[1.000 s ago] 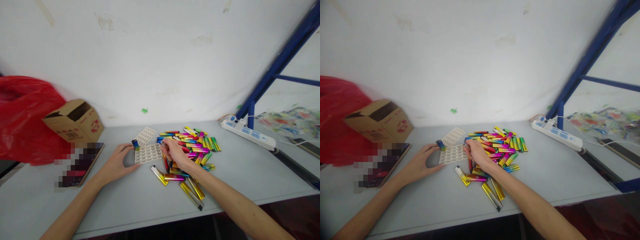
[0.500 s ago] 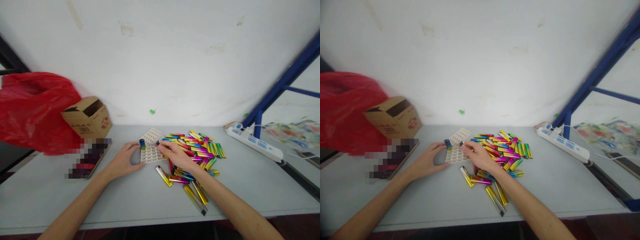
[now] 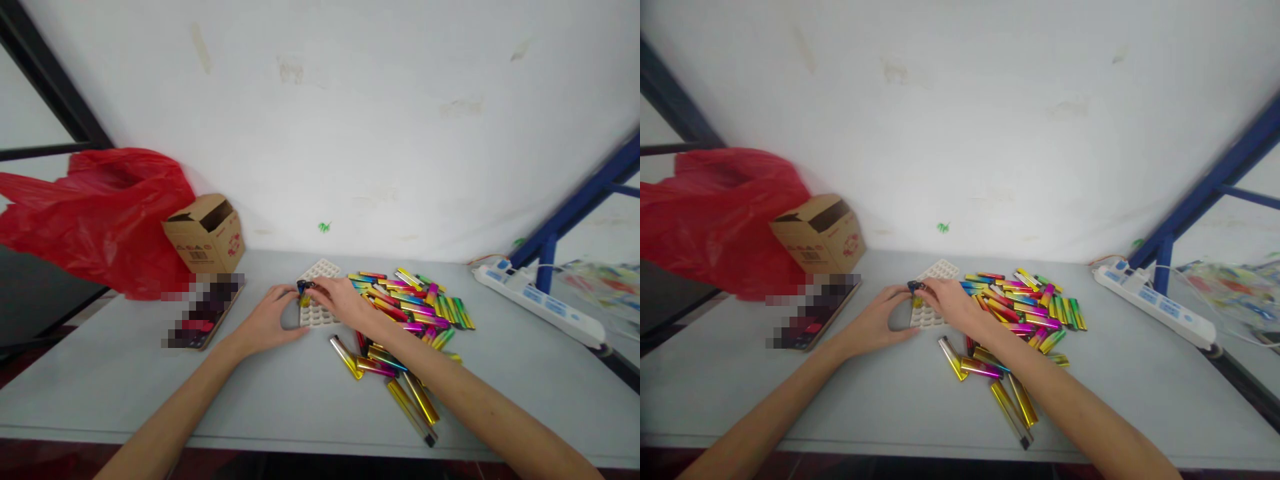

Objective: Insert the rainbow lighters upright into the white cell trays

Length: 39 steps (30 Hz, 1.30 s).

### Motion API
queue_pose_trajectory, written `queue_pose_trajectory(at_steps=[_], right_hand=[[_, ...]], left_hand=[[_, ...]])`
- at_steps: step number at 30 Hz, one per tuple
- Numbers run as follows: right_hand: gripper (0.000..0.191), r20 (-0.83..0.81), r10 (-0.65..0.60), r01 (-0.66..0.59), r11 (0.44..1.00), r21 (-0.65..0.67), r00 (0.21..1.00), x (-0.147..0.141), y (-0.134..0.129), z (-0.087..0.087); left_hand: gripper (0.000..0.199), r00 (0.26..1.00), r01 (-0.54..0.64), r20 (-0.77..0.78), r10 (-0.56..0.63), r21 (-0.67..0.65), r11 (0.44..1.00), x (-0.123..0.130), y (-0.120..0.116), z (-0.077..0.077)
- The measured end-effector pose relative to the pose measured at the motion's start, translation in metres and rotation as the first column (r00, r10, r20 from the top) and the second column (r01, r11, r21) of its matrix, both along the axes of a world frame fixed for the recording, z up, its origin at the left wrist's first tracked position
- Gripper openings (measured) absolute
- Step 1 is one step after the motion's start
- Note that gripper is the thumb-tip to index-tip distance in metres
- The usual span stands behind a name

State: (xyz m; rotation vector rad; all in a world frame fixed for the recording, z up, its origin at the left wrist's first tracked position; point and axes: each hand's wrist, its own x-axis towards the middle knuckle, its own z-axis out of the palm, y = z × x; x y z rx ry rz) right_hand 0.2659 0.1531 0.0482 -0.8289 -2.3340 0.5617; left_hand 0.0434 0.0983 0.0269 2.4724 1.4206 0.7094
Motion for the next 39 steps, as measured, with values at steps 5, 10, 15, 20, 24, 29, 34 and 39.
queue_pose_trajectory(at_steps=[5,10,15,20,24,29,34,39], right_hand=[[0.019,0.271,0.063,-0.112,0.979,0.169,0.960,0.003,0.005,0.011],[0.032,0.462,-0.113,0.042,0.986,0.159,0.879,-0.002,-0.004,0.031],[0.037,0.497,-0.129,0.082,0.990,0.115,0.858,0.018,-0.043,0.044],[0.038,0.596,-0.168,0.174,0.984,0.048,0.785,0.040,-0.098,0.030],[0.022,0.513,-0.152,0.188,0.982,-0.019,0.845,0.038,-0.110,0.018],[0.021,0.106,0.068,-0.049,0.985,-0.168,0.992,0.039,-0.084,0.024],[0.036,-0.307,-0.093,-0.037,0.919,-0.391,0.947,0.053,-0.053,0.029],[0.044,-0.537,-0.312,-0.198,0.694,-0.692,0.784,0.066,-0.034,0.013]], left_hand=[[0.062,1.000,0.016,0.001,-0.016,0.009,1.000,0.000,0.000,0.000],[0.062,1.000,0.014,0.002,-0.014,-0.001,1.000,0.001,0.001,0.000],[0.059,1.000,0.011,0.026,-0.011,-0.002,1.000,0.001,0.001,-0.002],[0.062,1.000,0.014,0.010,-0.014,0.002,1.000,0.001,0.001,-0.001],[0.060,1.000,0.005,0.004,-0.005,-0.011,1.000,0.001,0.001,0.000],[0.059,1.000,0.004,0.023,-0.005,0.024,1.000,0.001,0.001,-0.001],[0.060,1.000,-0.001,0.003,0.001,0.010,1.000,-0.001,0.002,0.000],[0.062,0.999,-0.013,-0.038,0.013,-0.014,1.000,-0.003,0.005,-0.001]])
